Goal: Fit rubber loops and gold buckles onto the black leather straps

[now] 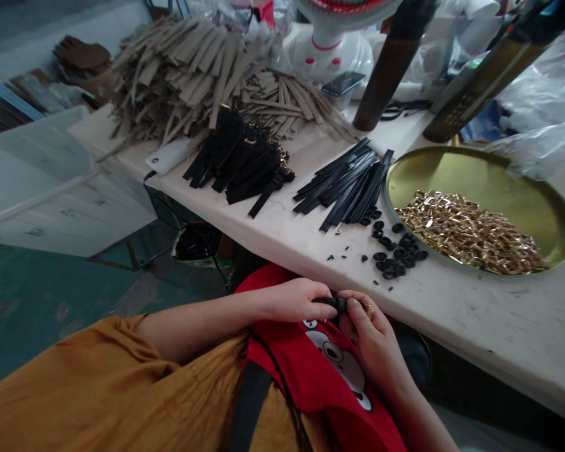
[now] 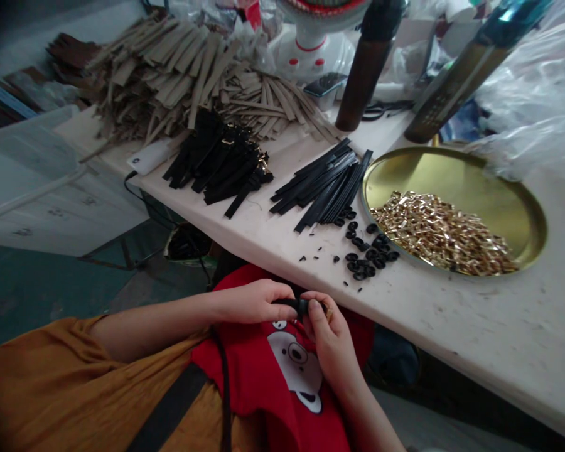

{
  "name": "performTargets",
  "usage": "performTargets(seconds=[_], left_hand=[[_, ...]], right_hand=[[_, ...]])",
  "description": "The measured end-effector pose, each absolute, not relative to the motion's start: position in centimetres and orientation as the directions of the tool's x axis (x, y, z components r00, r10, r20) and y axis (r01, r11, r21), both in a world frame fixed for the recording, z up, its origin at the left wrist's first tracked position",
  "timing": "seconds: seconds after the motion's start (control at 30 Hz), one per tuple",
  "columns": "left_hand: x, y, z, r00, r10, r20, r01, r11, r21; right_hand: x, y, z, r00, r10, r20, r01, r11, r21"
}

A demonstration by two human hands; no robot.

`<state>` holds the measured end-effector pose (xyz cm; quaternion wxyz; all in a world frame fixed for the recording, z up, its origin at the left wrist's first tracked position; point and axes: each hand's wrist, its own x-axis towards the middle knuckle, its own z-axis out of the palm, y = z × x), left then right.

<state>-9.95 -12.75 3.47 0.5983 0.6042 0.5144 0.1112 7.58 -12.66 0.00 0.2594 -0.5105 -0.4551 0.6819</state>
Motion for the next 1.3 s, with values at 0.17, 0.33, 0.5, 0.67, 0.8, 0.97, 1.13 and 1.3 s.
performTargets(seconds=[0.17, 0.33, 0.5, 0.67, 0.8, 0.97, 1.13, 1.3], left_hand=[[-10.2, -13.0, 3.1, 0.47, 0.725, -0.503, 0.421, 0.317, 0.85], [-9.7, -13.0, 2.9, 0.424, 0.783, -0.455, 0.586, 0.146, 0.797], [-9.5, -12.7, 2.1, 0.379, 0.799, -0.466, 0.635, 0.142, 0.76], [-10.5, -12.2, 2.3, 0.452, 0.736, -0.504, 0.559, 0.207, 0.803], [-10.9, -12.3, 3.1, 0.426, 0.783, -0.453, 0.62, 0.112, 0.777], [-10.2, -12.7, 3.2, 0.407, 0.806, -0.429, 0.714, 0.012, 0.7], [-9.4, -12.9, 3.0, 0.405, 0.83, -0.384, 0.763, -0.076, 0.641], [-10.0, -12.6, 3.1, 0.453, 0.777, -0.438, 0.646, 0.053, 0.762]], right_hand=[[7.4, -12.8, 0.5, -0.347, 0.847, -0.403, 0.158, -0.37, -0.915], [7.1, -13.2, -0.3, -0.312, 0.843, -0.437, 0.17, -0.403, -0.899], [6.8, -13.5, -1.8, -0.324, 0.816, -0.479, 0.106, -0.471, -0.876], [7.5, -12.7, -1.1, -0.395, 0.793, -0.464, 0.177, -0.43, -0.885], [8.2, -12.2, -0.8, -0.375, 0.844, -0.383, 0.338, -0.26, -0.904], [8.3, -12.8, -1.8, -0.399, 0.891, -0.215, 0.487, 0.007, -0.873], [8.2, -13.4, -2.2, -0.474, 0.865, -0.164, 0.522, 0.126, -0.844], [8.1, -13.1, -2.1, -0.409, 0.899, -0.159, 0.435, 0.039, -0.9]])
